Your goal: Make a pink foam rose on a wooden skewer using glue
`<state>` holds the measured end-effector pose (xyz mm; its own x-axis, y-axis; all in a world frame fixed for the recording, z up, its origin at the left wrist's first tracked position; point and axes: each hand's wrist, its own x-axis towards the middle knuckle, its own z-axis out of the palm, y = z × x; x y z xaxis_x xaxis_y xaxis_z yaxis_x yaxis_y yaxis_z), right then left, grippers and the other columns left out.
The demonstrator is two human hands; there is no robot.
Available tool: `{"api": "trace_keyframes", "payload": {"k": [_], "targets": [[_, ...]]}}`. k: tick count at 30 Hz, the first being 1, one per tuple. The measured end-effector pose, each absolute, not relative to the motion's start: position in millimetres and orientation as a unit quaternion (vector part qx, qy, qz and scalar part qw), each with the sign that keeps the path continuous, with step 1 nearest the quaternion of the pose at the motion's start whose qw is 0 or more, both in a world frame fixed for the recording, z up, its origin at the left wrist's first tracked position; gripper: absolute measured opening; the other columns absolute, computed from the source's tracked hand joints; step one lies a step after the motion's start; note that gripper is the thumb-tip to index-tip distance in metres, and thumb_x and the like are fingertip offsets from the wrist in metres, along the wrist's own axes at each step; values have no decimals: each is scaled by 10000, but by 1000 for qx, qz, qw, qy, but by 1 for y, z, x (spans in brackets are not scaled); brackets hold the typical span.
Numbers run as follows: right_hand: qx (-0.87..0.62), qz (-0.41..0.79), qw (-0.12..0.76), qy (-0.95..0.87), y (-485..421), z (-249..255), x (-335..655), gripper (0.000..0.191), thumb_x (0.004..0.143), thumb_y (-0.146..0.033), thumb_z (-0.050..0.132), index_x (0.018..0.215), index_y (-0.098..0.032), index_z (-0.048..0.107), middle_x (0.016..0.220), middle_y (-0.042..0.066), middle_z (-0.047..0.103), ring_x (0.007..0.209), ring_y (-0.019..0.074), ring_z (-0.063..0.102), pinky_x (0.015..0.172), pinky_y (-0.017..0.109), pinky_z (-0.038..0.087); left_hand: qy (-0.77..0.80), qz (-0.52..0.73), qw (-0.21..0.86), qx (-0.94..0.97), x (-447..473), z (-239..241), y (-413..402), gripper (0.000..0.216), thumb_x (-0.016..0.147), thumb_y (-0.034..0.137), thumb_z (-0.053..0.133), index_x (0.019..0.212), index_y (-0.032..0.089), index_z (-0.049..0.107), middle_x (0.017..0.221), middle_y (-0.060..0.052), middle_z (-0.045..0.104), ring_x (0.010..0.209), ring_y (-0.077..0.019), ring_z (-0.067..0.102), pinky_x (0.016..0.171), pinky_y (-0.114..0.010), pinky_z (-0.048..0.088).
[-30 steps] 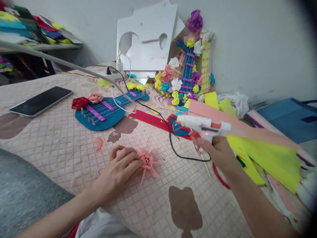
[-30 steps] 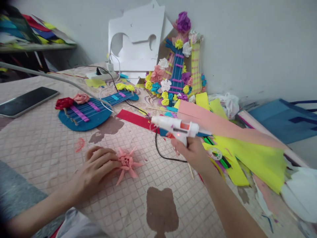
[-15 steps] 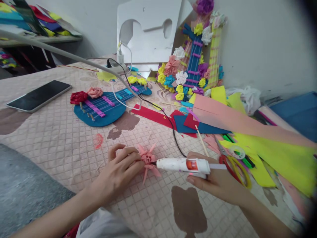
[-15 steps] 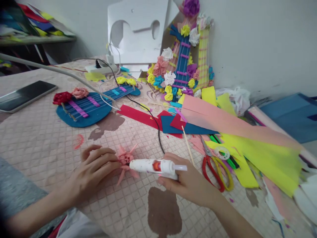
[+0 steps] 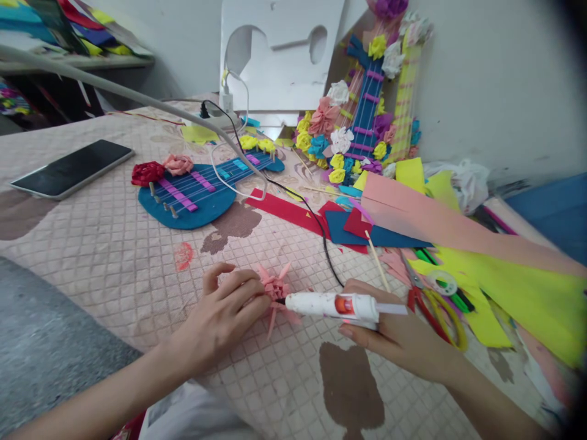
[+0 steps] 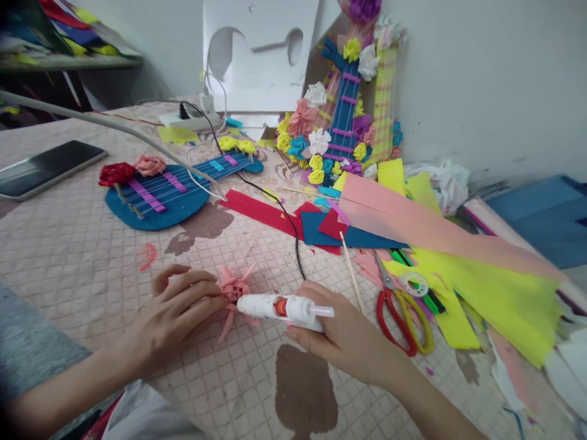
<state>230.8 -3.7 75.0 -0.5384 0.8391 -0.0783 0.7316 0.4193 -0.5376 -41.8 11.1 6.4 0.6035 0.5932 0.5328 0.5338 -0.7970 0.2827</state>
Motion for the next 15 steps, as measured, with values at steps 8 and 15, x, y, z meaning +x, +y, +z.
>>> {"api": "trace_keyframes", "payload": {"k": [8, 15], "targets": [[-479, 271, 83, -831, -3, 73, 231, 193, 897, -300, 534, 757, -218, 429, 753, -22, 494, 627, 113, 498, 537, 231, 382, 310, 302, 50, 900, -43, 8, 12, 352, 1002, 174, 259, 955, 185, 607, 926, -33, 649, 986, -186, 505, 980, -402, 274], [-483, 278, 77, -827, -3, 73, 231, 176, 890, -304, 541, 768, -219, 445, 747, -20, 516, 618, 111, 507, 527, 228, 383, 316, 304, 33, 898, -42, 7, 11, 337, 998, 168, 271, 951, 188, 604, 932, -32, 659, 990, -186, 510, 972, -400, 271]]}}
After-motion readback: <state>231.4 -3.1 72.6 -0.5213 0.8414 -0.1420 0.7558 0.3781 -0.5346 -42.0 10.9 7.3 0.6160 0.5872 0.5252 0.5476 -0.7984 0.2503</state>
